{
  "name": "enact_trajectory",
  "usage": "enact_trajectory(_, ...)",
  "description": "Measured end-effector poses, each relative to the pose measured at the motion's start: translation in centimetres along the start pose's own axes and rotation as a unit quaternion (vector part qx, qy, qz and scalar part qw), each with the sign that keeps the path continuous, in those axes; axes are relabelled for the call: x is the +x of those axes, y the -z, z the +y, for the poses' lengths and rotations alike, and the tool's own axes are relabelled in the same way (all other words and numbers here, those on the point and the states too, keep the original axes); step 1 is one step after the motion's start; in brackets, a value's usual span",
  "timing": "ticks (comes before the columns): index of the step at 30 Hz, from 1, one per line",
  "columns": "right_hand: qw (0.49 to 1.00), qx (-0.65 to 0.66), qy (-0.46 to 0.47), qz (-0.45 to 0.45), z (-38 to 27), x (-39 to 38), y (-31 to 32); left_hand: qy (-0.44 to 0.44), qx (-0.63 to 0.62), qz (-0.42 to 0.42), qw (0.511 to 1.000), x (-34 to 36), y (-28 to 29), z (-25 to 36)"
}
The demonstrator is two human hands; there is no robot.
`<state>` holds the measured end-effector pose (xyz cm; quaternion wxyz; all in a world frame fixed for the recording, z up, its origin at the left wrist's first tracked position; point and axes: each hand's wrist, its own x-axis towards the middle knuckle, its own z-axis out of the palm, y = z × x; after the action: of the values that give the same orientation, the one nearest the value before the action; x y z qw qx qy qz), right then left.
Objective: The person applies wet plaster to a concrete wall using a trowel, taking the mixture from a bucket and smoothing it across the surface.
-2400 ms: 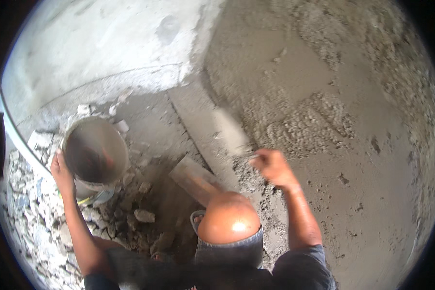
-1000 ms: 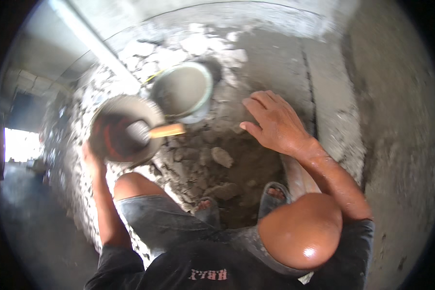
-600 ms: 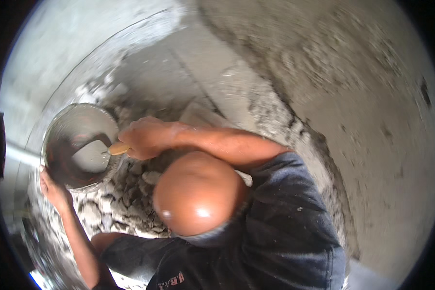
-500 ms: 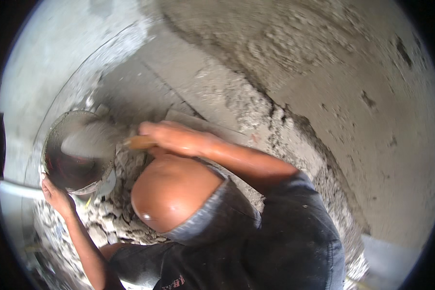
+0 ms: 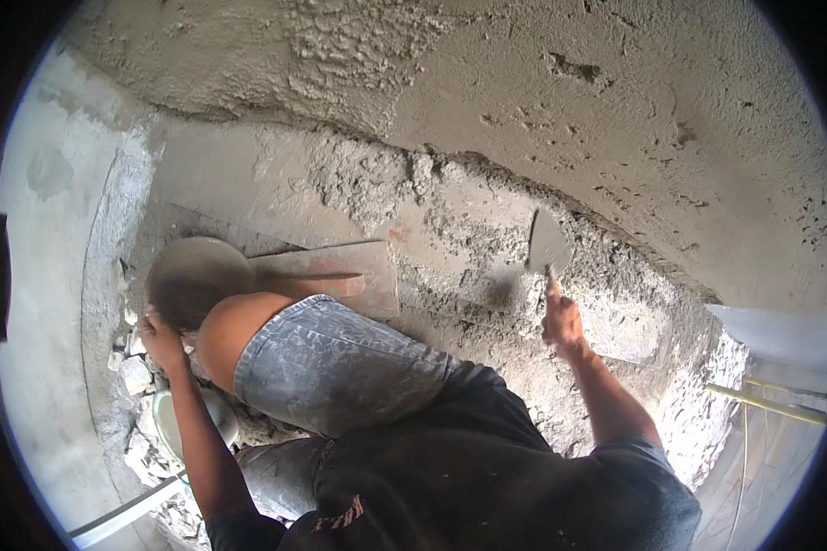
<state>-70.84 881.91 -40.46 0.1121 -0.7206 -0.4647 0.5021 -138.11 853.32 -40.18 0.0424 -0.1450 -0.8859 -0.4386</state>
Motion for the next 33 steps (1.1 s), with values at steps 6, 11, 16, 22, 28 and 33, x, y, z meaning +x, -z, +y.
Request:
enact_trajectory(6, 0.997, -0.064, 0.024, -0.03, -7.9, 0.6, -8.5, -0.056, 0.227, 0.005, 0.972, 2.0, -6.6, 2.8)
enact_trajectory(11, 0.96, -0.219, 0.169, -0.051, -14.3, 6.3, -15.8, 0.003, 0.295, -0.023, 0.955, 3.5, -10.1, 3.9)
enact_trajectory(16, 0.851, -0.346, 0.385, -0.091, -12.6, 15.1, -23.1, 0.072, 0.251, -0.046, 0.964, 5.4, -13.6, 6.2)
enact_trajectory(22, 0.858, -0.382, 0.308, -0.151, -19.8, 11.7, -30.4, 0.127, 0.247, -0.067, 0.958, 7.5, -15.0, 4.7)
enact_trajectory(28, 0.839, -0.361, 0.291, -0.284, -25.4, 9.9, -33.6, 0.162, 0.207, -0.076, 0.962, 7.8, -14.1, 2.8)
enact_trajectory(33, 0.527, -0.488, 0.69, -0.089, -23.3, 14.0, -41.4, 0.206, 0.211, -0.13, 0.947, 6.8, -14.0, 9.6)
